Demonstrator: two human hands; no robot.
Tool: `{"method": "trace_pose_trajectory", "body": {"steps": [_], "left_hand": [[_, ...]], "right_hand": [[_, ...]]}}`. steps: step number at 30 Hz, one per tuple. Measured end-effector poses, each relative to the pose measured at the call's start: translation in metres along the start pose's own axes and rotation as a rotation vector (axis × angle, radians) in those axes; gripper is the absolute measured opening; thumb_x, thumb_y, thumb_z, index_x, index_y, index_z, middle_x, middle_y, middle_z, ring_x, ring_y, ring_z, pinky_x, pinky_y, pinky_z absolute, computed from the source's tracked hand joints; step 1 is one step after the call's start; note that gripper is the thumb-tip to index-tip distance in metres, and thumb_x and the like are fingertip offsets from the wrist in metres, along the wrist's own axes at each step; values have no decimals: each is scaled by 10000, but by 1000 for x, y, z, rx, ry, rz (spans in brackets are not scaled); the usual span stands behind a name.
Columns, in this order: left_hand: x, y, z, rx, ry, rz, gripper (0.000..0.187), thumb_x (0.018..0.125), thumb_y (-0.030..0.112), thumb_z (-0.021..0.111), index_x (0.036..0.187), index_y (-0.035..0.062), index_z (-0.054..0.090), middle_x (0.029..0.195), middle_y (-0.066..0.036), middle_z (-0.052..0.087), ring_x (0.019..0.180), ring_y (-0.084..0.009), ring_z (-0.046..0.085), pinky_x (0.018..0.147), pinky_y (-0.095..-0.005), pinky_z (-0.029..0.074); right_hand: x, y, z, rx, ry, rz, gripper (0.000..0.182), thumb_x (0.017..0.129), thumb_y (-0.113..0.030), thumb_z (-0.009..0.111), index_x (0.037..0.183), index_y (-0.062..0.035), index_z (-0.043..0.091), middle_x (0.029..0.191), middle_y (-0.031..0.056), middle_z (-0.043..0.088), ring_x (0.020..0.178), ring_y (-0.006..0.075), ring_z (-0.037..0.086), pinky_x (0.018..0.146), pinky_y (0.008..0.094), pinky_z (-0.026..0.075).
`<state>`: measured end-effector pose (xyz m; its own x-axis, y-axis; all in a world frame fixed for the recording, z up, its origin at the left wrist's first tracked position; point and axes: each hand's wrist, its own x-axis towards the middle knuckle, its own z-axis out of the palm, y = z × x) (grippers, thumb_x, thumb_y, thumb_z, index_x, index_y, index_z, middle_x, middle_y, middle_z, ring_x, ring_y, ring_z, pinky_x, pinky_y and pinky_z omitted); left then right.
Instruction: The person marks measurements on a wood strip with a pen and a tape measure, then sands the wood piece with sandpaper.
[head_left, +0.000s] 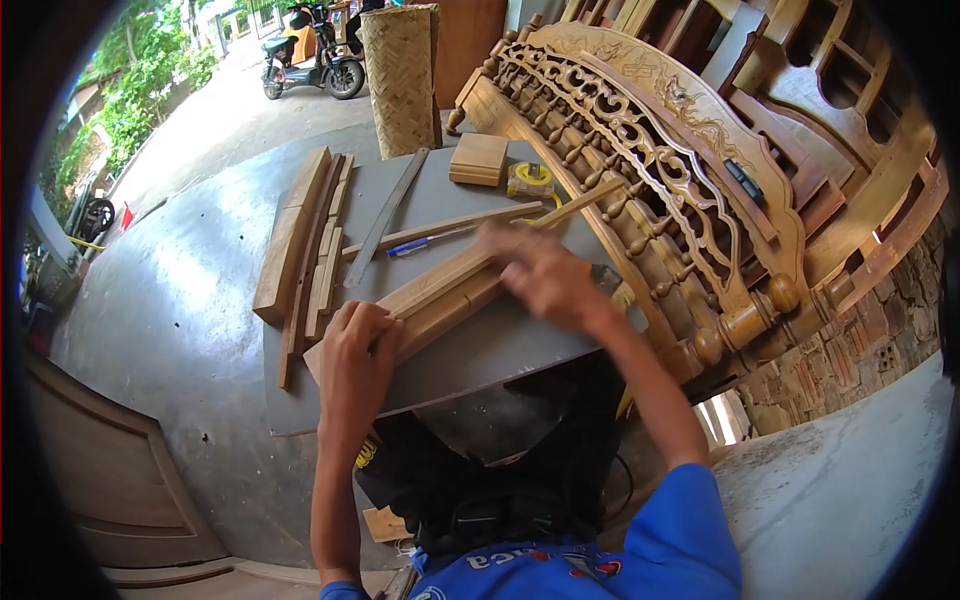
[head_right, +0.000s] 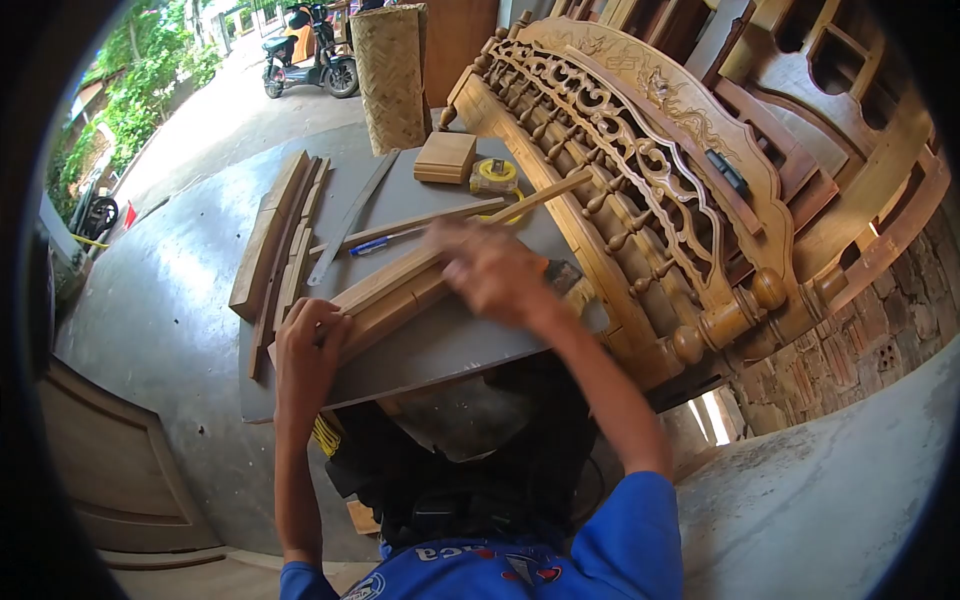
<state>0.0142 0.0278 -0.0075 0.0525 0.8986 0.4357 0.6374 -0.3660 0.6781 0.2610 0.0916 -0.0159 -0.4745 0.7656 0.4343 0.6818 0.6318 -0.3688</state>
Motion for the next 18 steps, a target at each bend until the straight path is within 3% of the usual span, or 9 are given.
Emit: {"method": "trace_pose_trajectory", "body": {"steps": [2, 3, 5, 7, 10, 12, 13, 15, 18], "left_hand": [[5, 2, -4, -17, 9, 10, 78, 738, 46, 627, 780, 14, 570, 780, -107, 564, 817, -269, 537, 702, -367, 427], [5, 2, -4, 24, 36, 54, 83, 735, 46, 631, 798, 16, 588, 766, -105, 560, 805, -263, 534, 698, -363, 427], [6, 0, -1, 80, 48, 81, 108, 730, 49, 637, 833, 22, 620, 744, -101, 549, 780, -254, 525, 692, -356, 426], [4, -2, 2, 110, 16, 36, 141, 727, 52, 641, 866, 30, 647, 728, -98, 537, 754, -250, 512, 687, -352, 424], [6, 0, 3, 99, 43, 35, 142, 731, 56, 637, 870, 29, 654, 716, -102, 523, 743, -262, 505, 686, -354, 423], [0, -2, 1, 94, 13, 43, 132, 735, 55, 633, 863, 24, 646, 724, -109, 526, 763, -270, 515, 688, -359, 424], [2, -3, 2, 81, 5, 47, 123, 737, 53, 631, 855, 21, 640, 730, -114, 527, 777, -274, 521, 690, -362, 424], [11, -3, -1, 67, -66, 52, 96, 747, 56, 622, 833, 13, 627, 745, -125, 529, 808, -283, 530, 698, -370, 424], [26, -2, -11, 70, -235, 66, 75, 768, 66, 602, 807, 3, 606, 761, -137, 527, 782, -285, 539, 680, -372, 427]], "right_hand": [[10, 68, -16, 201, 222, 167, 344, 893, -182, 393, 1147, 3, 533, 1242, 178, 490, 1193, 275, 431, 1042, 386, 289], [12, 102, -18, 34, 325, 355, 326, 881, -150, 393, 1115, 20, 542, 1223, 199, 494, 1145, 296, 472, 1036, 382, 301], [22, 82, -34, 141, 207, 638, 326, 887, -135, 370, 1112, 33, 535, 1239, 210, 476, 1122, 319, 488, 1038, 382, 297], [8, 55, -2, -31, 222, 16, 338, 902, -153, 359, 1128, 38, 521, 1240, 211, 475, 1125, 320, 485, 1022, 386, 315], [-1, 16, -6, 33, -23, -75, 352, 908, -179, 364, 1135, 41, 520, 1226, 209, 490, 1123, 321, 487, 1005, 393, 334], [8, 103, -14, 125, 194, 91, 368, 897, -202, 396, 1184, 2, 501, 1249, 208, 470, 1154, 325, 459, 1011, 392, 332], [10, 131, -29, 181, 224, 435, 394, 894, -217, 402, 1235, -32, 470, 1286, 207, 435, 1189, 328, 422, 1029, 388, 312], [19, 125, -32, -70, 311, 588, 403, 889, -216, 410, 1254, -50, 453, 1302, 197, 422, 1193, 324, 416, 1024, 384, 317], [12, 53, -19, -111, -55, 91, 417, 889, -178, 360, 1267, -19, 442, 1342, 160, 396, 1260, 278, 351, 1069, 364, 243]]}}
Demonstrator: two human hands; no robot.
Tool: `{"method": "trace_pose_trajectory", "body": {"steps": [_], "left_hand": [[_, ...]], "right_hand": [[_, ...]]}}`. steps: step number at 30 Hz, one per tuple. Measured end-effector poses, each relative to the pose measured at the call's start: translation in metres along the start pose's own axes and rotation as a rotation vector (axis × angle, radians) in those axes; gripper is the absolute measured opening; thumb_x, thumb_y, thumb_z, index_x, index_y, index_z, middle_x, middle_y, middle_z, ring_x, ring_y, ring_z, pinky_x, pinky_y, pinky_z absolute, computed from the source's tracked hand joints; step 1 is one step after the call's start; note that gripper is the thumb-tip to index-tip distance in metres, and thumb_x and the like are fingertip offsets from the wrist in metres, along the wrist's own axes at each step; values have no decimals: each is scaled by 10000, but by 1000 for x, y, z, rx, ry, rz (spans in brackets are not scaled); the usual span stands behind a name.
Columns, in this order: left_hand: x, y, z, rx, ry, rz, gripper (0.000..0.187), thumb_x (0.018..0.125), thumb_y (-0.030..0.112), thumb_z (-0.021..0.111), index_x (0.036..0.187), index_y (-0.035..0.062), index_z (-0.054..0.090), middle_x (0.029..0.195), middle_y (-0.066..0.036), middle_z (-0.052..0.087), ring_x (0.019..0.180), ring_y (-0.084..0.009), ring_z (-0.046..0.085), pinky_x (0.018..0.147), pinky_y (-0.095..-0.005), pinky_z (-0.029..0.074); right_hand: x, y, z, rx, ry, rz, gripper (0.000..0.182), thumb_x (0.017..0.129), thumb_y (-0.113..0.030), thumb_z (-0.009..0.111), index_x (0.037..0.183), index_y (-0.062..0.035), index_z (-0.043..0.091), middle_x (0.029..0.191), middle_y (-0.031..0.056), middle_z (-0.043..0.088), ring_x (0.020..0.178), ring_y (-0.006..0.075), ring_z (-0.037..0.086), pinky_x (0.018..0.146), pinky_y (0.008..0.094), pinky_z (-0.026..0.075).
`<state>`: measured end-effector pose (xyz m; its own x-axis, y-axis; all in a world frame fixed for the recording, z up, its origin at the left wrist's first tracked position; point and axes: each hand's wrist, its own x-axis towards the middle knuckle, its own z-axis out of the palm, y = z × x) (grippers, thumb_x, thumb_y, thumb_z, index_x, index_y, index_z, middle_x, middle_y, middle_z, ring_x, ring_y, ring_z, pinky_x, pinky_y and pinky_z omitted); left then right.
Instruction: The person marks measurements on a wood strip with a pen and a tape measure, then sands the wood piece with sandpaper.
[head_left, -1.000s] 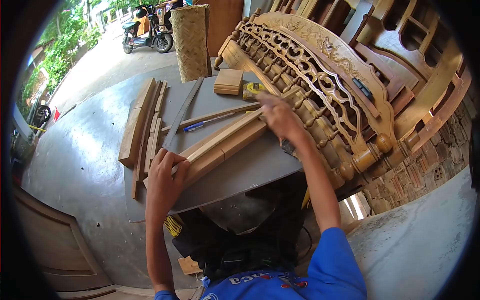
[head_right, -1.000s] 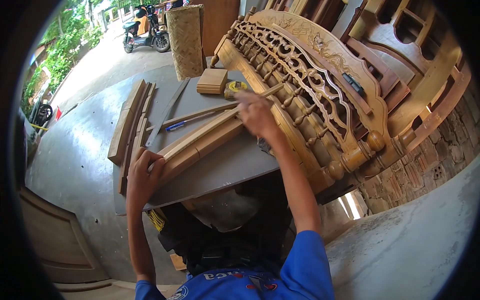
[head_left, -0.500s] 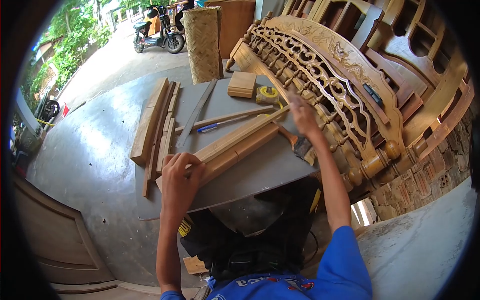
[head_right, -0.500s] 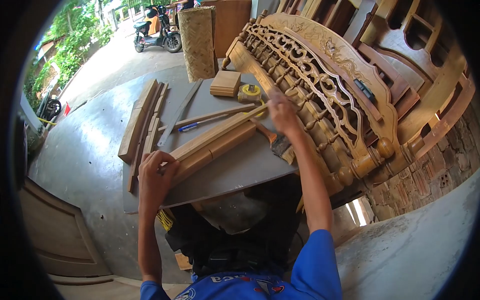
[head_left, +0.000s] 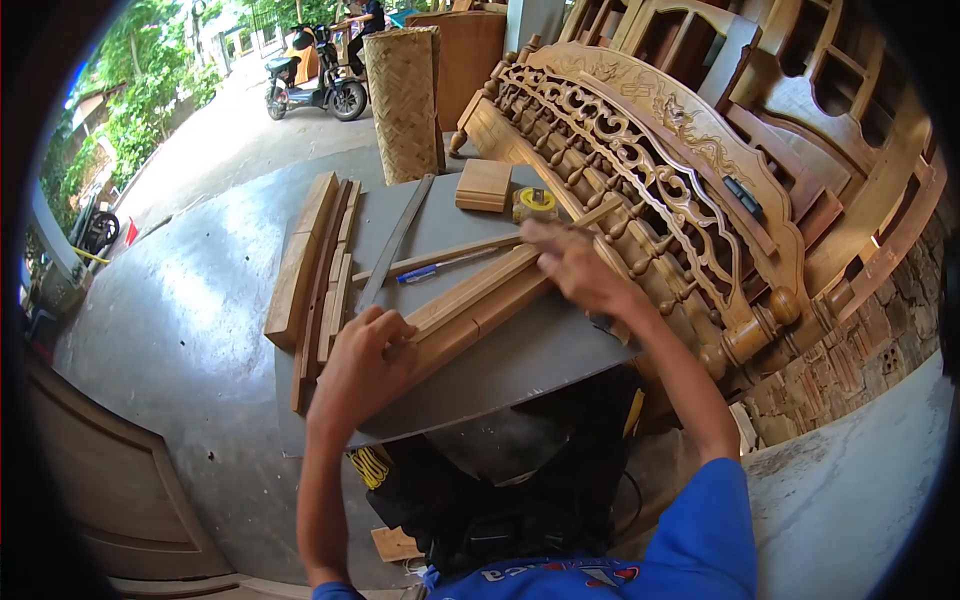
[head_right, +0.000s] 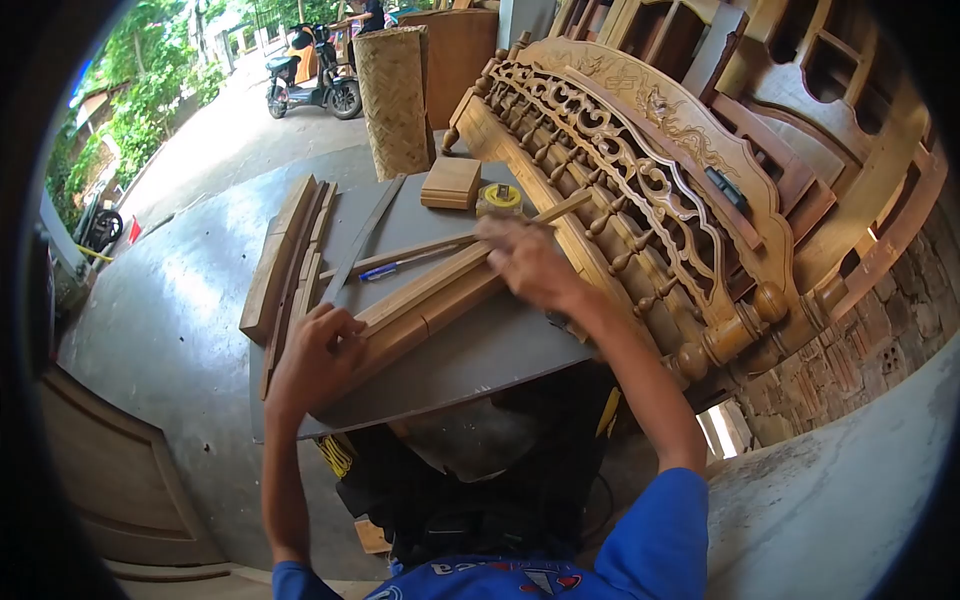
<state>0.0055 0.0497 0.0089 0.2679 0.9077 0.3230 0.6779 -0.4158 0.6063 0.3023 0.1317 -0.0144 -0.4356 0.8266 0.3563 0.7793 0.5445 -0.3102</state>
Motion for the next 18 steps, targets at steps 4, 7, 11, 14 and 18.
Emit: {"method": "trace_pose_trajectory", "body": {"steps": [4, 7, 11, 14, 18], "left_hand": [[10, -11, 2, 126, 67, 221, 98, 796, 85, 571, 840, -1, 586, 773, -144, 518, 706, -293, 545, 647, -373, 438], [24, -25, 6, 140, 84, 279, 122, 820, 107, 538, 882, 6, 568, 816, -150, 523, 819, -314, 544, 701, -392, 438], [38, -38, 6, 162, 97, 226, 121, 820, 117, 546, 880, 14, 561, 832, -149, 533, 820, -309, 550, 702, -386, 442], [40, -39, 8, 210, 100, 209, 118, 820, 120, 545, 876, 16, 552, 824, -146, 528, 818, -309, 547, 707, -389, 440], [38, -42, 3, 137, 62, 219, 110, 824, 119, 538, 862, 16, 541, 824, -145, 511, 823, -317, 531, 728, -397, 430]], "right_hand": [[11, 59, -2, 243, 99, 150, 378, 875, -198, 432, 1209, -35, 503, 1333, 139, 412, 1263, 286, 331, 1059, 357, 239], [22, 114, 7, -81, 259, 428, 401, 882, -221, 419, 1230, -30, 480, 1329, 151, 408, 1255, 300, 329, 1050, 363, 235], [20, 91, 22, 58, 142, 361, 437, 897, -265, 385, 1261, -31, 448, 1350, 152, 380, 1272, 299, 301, 1060, 372, 205], [4, 39, 19, 35, 50, 154, 455, 914, -272, 352, 1277, -4, 415, 1357, 168, 368, 1278, 301, 305, 1063, 340, 212], [-5, 41, -11, 354, 15, 255, 466, 923, -271, 338, 1283, 19, 395, 1361, 183, 359, 1275, 311, 313, 1057, 311, 222]]}}
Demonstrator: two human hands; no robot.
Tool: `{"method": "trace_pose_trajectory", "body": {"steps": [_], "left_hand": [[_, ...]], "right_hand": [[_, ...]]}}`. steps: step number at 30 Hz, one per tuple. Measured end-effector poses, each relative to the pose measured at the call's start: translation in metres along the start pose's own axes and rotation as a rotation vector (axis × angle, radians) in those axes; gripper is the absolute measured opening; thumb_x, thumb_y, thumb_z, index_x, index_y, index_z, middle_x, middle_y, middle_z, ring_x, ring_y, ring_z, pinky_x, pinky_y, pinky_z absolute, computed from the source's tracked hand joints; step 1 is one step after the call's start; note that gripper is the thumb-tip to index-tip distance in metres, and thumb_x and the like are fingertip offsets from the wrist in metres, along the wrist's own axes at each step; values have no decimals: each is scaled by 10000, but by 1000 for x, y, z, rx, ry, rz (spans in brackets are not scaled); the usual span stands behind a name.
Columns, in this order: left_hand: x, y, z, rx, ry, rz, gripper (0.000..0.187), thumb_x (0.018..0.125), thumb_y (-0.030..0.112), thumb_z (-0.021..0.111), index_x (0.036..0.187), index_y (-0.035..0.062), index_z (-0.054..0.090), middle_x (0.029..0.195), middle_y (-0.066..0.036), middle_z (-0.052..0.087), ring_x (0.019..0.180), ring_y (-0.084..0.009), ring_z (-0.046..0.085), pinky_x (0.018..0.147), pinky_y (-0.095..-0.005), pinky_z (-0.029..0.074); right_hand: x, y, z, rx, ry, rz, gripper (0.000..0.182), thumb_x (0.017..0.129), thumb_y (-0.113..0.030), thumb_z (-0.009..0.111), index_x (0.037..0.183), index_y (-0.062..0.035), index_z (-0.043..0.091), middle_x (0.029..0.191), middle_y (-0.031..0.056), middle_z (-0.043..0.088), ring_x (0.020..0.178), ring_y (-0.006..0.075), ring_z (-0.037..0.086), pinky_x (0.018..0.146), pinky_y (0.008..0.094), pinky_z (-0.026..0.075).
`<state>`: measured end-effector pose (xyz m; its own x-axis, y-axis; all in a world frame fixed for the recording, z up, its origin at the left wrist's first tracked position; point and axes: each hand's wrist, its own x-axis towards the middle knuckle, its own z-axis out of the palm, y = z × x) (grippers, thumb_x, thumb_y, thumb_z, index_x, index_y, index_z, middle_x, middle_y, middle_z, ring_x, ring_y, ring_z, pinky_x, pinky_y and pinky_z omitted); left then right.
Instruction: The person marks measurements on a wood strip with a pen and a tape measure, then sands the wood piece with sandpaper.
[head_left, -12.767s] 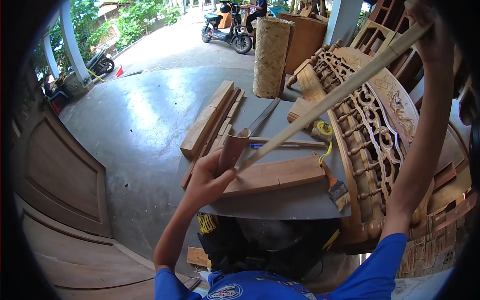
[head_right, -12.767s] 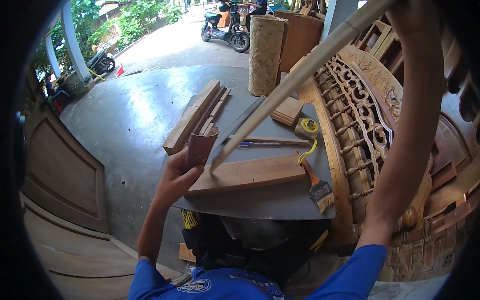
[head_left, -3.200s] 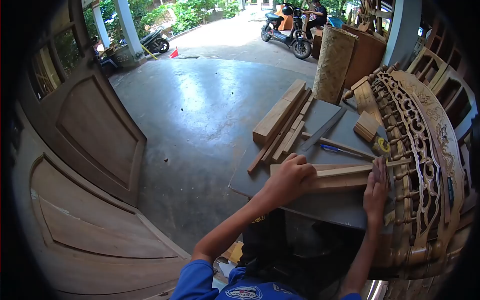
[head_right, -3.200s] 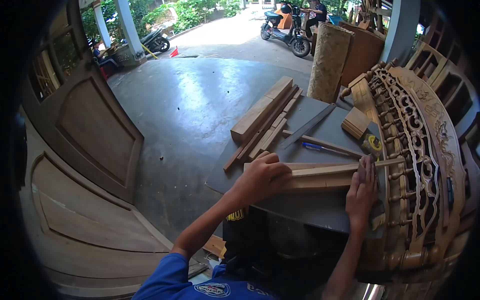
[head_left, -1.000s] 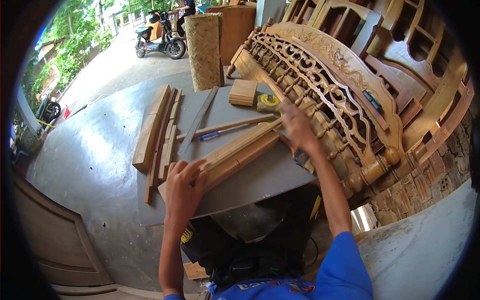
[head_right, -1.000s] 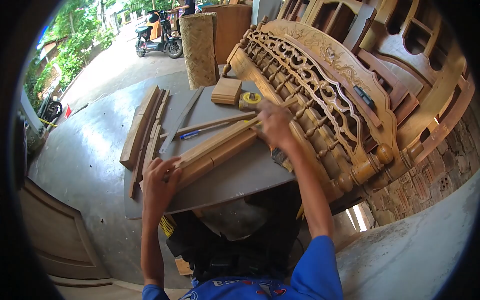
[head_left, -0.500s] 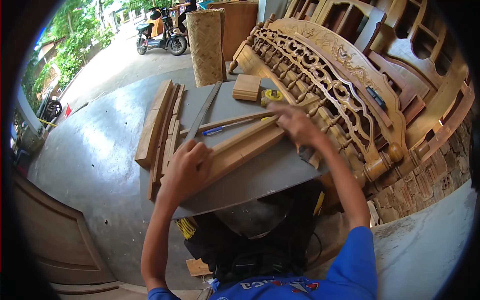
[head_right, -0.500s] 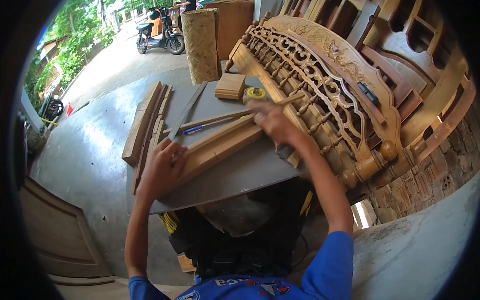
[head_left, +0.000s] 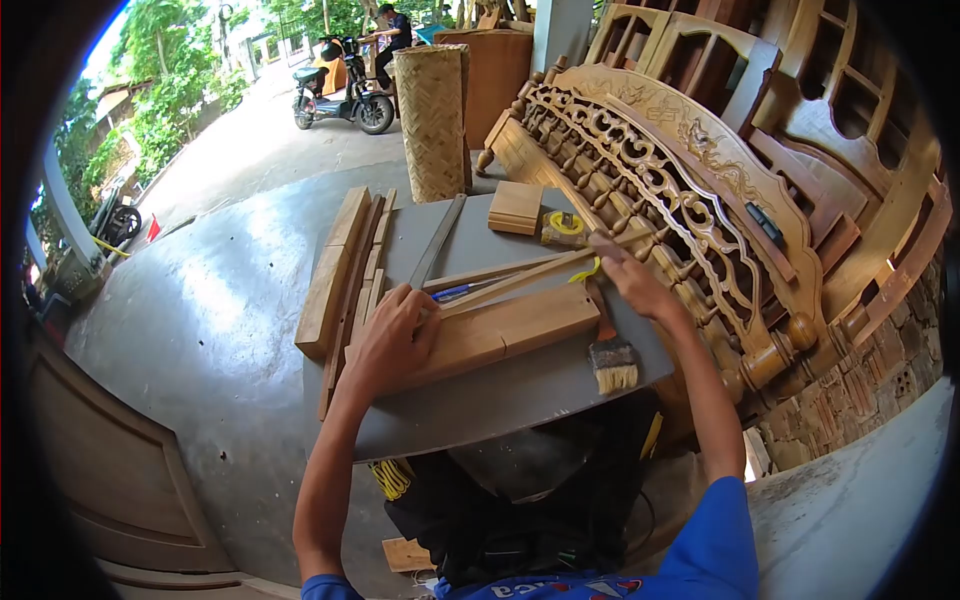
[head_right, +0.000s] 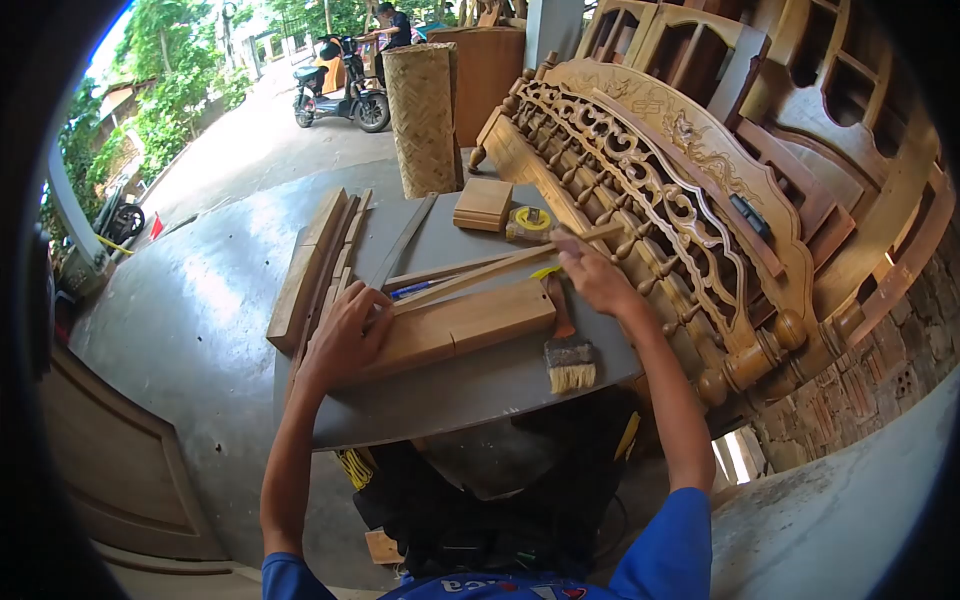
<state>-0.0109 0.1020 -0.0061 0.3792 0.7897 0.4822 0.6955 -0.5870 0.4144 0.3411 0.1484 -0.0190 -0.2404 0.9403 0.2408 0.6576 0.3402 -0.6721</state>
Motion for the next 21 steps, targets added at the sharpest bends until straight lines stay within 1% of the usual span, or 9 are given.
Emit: {"method": "trace_pose_trajectory", "body": {"steps": [2, 5, 6, 10, 12, 15, 16, 19, 21], "left_hand": [[0, 2, 3, -35, 14, -2, 98, 829, 108, 532, 860, 15, 539, 833, -147, 504, 821, -321, 527, 731, -398, 425], [1, 1, 5, -59, 101, -46, 86, 832, 96, 523, 864, 17, 539, 844, -151, 503, 812, -327, 524, 726, -403, 421], [0, -1, 5, -47, 132, -64, 85, 831, 93, 523, 867, 18, 539, 847, -153, 505, 805, -329, 526, 722, -405, 422], [-1, -2, 2, 43, 247, -108, 92, 828, 58, 544, 902, 6, 559, 826, -152, 511, 725, -303, 571, 663, -389, 453], [-6, 0, -1, 27, 258, -169, 84, 820, 66, 537, 872, 6, 566, 825, -154, 512, 749, -321, 550, 670, -404, 438], [-27, 14, -7, 56, 265, -273, 77, 805, 65, 551, 833, 1, 582, 811, -151, 515, 751, -323, 543, 662, -407, 434], [-35, 20, -6, 70, 258, -310, 74, 798, 62, 560, 821, -2, 588, 804, -149, 517, 746, -320, 545, 657, -405, 435], [-46, 27, -1, 171, 340, -250, 68, 779, 61, 588, 793, -5, 592, 794, -144, 519, 711, -317, 550, 637, -401, 438], [-42, 29, -2, 123, 335, -275, 73, 777, 68, 595, 784, -4, 594, 777, -138, 518, 696, -316, 552, 626, -401, 438]], "right_hand": [[-7, -12, -11, -29, 42, 169, 470, 926, -273, 332, 1290, 18, 386, 1364, 184, 355, 1283, 303, 305, 1058, 314, 216], [-12, -38, -16, -17, 164, 232, 477, 932, -275, 324, 1303, 21, 364, 1374, 184, 340, 1297, 289, 287, 1059, 314, 211], [-7, -26, -10, 20, 186, 182, 478, 933, -275, 323, 1307, 22, 358, 1377, 183, 336, 1300, 286, 283, 1059, 315, 211], [1, -41, 3, 46, 161, 38, 476, 935, -262, 333, 1314, 25, 342, 1378, 177, 337, 1290, 283, 298, 1056, 318, 213], [9, -39, 13, 107, 165, -122, 475, 931, -261, 349, 1311, 24, 348, 1364, 181, 354, 1275, 291, 317, 1058, 320, 210], [13, -48, 19, 25, 159, -238, 480, 924, -264, 360, 1322, 4, 340, 1365, 164, 362, 1273, 295, 320, 1064, 336, 195], [16, -50, 17, -54, 140, -223, 492, 918, -282, 350, 1337, -24, 329, 1375, 143, 357, 1279, 296, 309, 1069, 357, 177], [50, -47, 19, -52, 31, -254, 508, 914, -308, 330, 1354, -55, 316, 1398, 122, 330, 1299, 290, 277, 1075, 375, 151], [76, -62, 32, -243, -59, -201, 530, 913, -341, 296, 1364, -61, 307, 1423, 126, 280, 1317, 289, 233, 1082, 400, 125]]}}
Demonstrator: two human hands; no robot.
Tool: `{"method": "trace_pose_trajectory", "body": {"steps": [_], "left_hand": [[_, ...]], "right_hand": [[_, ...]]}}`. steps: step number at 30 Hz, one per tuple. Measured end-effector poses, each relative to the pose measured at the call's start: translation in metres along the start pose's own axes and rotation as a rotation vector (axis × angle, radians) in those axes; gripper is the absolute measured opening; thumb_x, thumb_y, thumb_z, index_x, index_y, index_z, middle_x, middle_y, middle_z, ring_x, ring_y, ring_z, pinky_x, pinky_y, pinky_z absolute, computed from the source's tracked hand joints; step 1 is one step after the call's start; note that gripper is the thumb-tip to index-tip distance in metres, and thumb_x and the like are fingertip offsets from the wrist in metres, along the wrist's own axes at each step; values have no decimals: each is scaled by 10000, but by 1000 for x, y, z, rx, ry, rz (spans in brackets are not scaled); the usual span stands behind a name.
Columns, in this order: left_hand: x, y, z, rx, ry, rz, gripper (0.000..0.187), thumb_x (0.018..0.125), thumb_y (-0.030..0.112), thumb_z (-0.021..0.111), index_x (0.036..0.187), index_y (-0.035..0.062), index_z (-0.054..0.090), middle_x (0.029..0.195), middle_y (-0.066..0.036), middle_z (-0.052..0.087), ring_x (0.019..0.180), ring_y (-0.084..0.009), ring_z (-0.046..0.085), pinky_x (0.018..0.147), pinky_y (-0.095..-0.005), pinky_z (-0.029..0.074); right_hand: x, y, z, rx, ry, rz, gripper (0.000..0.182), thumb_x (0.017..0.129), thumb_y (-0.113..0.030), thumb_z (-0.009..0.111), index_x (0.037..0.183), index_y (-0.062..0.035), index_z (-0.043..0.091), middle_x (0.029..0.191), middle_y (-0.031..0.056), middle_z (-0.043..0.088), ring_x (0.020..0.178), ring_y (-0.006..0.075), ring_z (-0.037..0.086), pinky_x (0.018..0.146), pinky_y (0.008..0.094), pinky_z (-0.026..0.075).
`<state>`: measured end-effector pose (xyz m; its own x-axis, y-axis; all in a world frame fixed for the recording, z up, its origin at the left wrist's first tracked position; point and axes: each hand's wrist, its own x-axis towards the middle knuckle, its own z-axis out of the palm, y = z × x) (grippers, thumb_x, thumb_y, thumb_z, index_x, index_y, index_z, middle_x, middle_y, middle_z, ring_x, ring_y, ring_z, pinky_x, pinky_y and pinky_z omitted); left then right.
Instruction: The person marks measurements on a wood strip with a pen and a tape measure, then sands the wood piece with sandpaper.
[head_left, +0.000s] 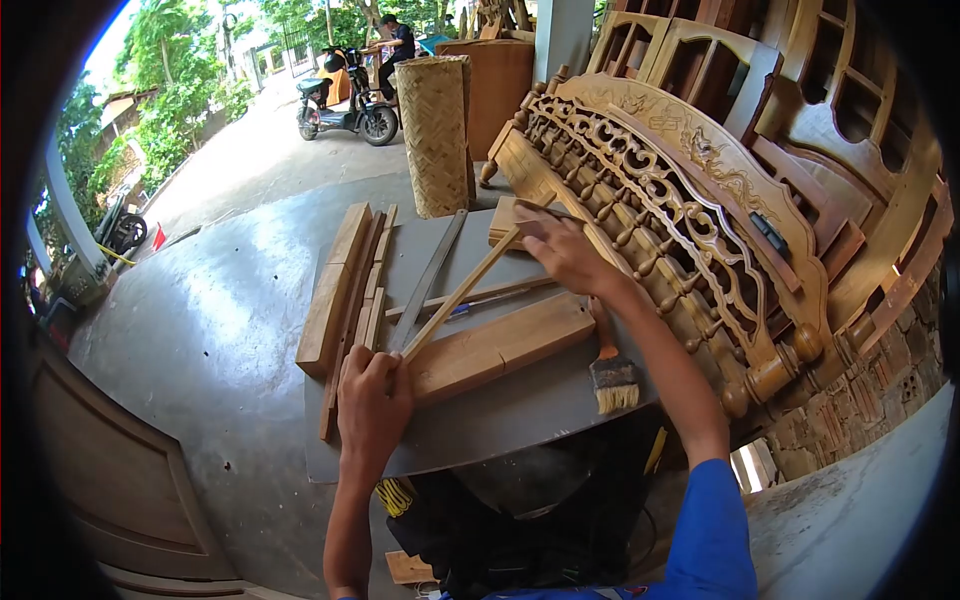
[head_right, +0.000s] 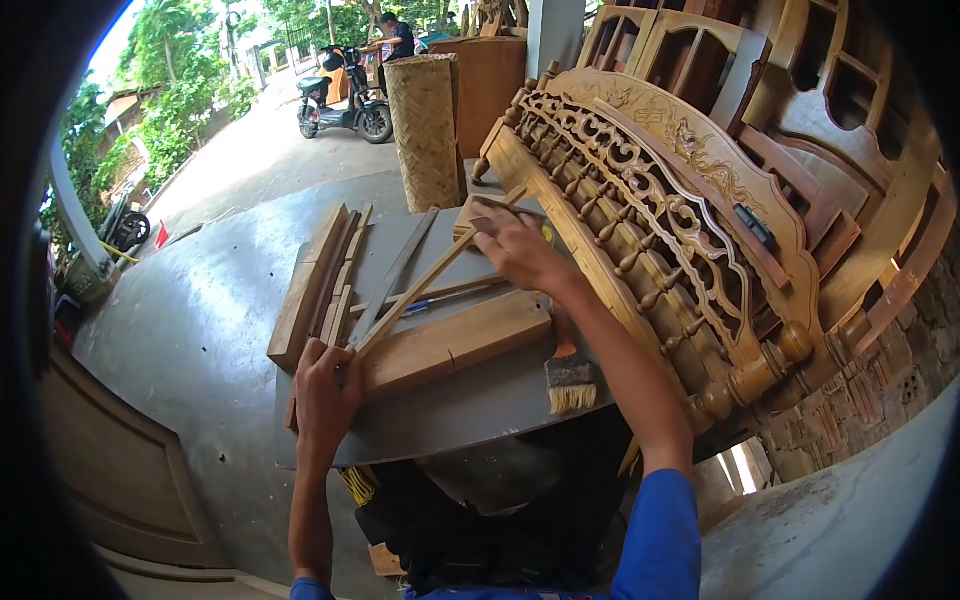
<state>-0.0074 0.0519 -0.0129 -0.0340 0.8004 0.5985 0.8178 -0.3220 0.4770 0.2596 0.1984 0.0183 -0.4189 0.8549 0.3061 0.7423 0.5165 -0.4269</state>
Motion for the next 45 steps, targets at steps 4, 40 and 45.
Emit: {"method": "trace_pose_trajectory", "body": {"steps": [4, 40, 45], "left_hand": [[0, -3, 3, -29, -7, -38, 76, 775, 78, 605, 777, 3, 596, 755, -126, 515, 699, -312, 555, 619, -397, 436], [0, -1, 1, -132, 11, -146, 96, 733, 111, 646, 686, 34, 613, 692, -68, 529, 697, -251, 561, 595, -353, 434], [0, 3, -2, -172, -14, -223, 99, 719, 125, 669, 683, 41, 631, 713, -69, 554, 700, -264, 576, 615, -355, 439]], "right_hand": [[36, -5, 43, -167, -263, -27, 533, 933, -360, 267, 1388, -82, 254, 1460, 122, 177, 1347, 288, 144, 1099, 425, 64], [55, 11, 20, -127, -280, 101, 445, 941, -329, 307, 1331, -122, 363, 1420, 115, 273, 1293, 322, 272, 1080, 423, 218], [-16, -78, 40, -162, -403, -595, 474, 949, -361, 270, 1364, -136, 316, 1441, 80, 245, 1331, 307, 196, 1098, 418, 152]]}}
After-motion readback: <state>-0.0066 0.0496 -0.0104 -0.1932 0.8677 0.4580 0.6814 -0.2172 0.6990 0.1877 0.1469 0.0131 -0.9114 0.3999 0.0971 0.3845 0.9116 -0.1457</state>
